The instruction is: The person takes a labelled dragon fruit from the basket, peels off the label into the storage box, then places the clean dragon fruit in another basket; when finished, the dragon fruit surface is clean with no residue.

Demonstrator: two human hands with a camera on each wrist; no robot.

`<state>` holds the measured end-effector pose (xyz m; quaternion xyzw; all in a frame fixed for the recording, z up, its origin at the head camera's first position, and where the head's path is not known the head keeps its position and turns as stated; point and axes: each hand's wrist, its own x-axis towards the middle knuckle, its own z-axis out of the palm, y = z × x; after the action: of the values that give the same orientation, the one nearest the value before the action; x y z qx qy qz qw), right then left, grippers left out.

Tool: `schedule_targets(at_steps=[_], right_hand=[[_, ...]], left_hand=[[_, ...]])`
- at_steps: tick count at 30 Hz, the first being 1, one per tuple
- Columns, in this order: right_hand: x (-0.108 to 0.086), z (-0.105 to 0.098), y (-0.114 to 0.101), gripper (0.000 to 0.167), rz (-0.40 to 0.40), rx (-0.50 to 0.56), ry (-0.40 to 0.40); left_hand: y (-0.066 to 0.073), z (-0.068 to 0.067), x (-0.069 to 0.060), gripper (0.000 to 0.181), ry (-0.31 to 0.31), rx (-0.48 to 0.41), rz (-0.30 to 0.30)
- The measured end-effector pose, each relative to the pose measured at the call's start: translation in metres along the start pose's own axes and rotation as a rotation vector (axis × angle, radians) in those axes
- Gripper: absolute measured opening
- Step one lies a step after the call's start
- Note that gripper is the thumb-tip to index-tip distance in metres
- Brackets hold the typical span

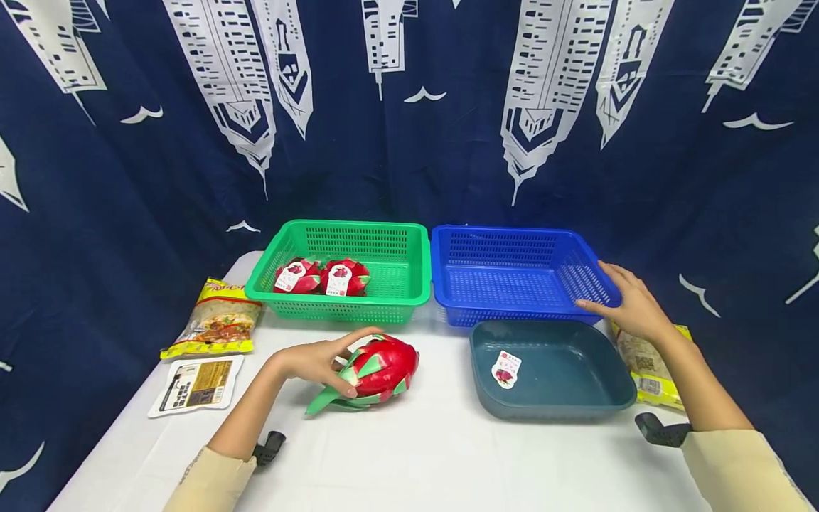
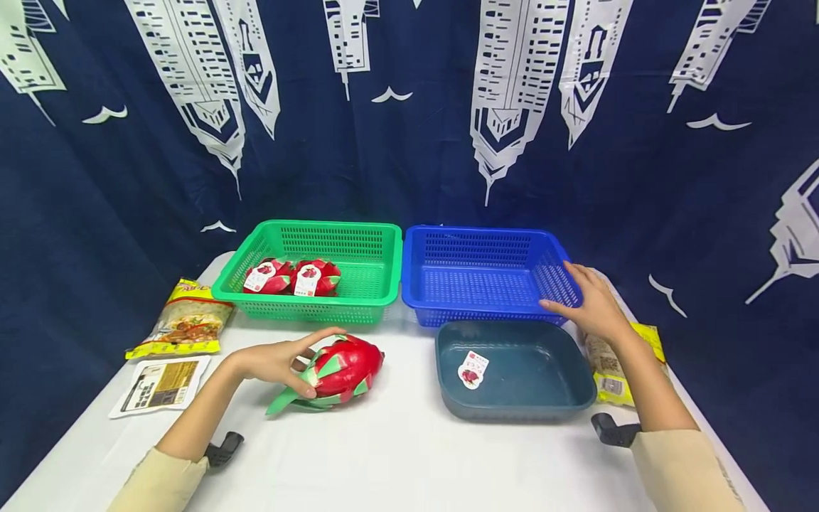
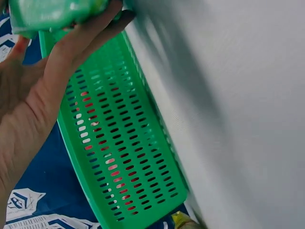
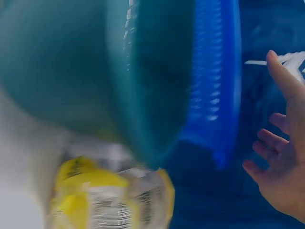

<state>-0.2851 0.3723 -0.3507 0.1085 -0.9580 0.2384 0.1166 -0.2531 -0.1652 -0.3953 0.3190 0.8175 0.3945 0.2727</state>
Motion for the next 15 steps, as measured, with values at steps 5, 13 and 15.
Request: schedule_targets(at_steps=[5,13,15], right_hand=[[0.004,0.013,0.023,0.096,0.038,0.008,-0.055],[0.005,0.015,0.029,0.100,0.123,0.138,-0.198],[0.006,0.016,0.030,0.100,0.128,0.150,-0.192]], left_hand=[[-0.002,0.002,-0.003,0.094,0.057,0.024,0.046],[0.035,-0.011,0.010,0.092,0.108,0.042,0.151],[0.053,-0.019,0.022,0.092,0.147,0.000,0.194]])
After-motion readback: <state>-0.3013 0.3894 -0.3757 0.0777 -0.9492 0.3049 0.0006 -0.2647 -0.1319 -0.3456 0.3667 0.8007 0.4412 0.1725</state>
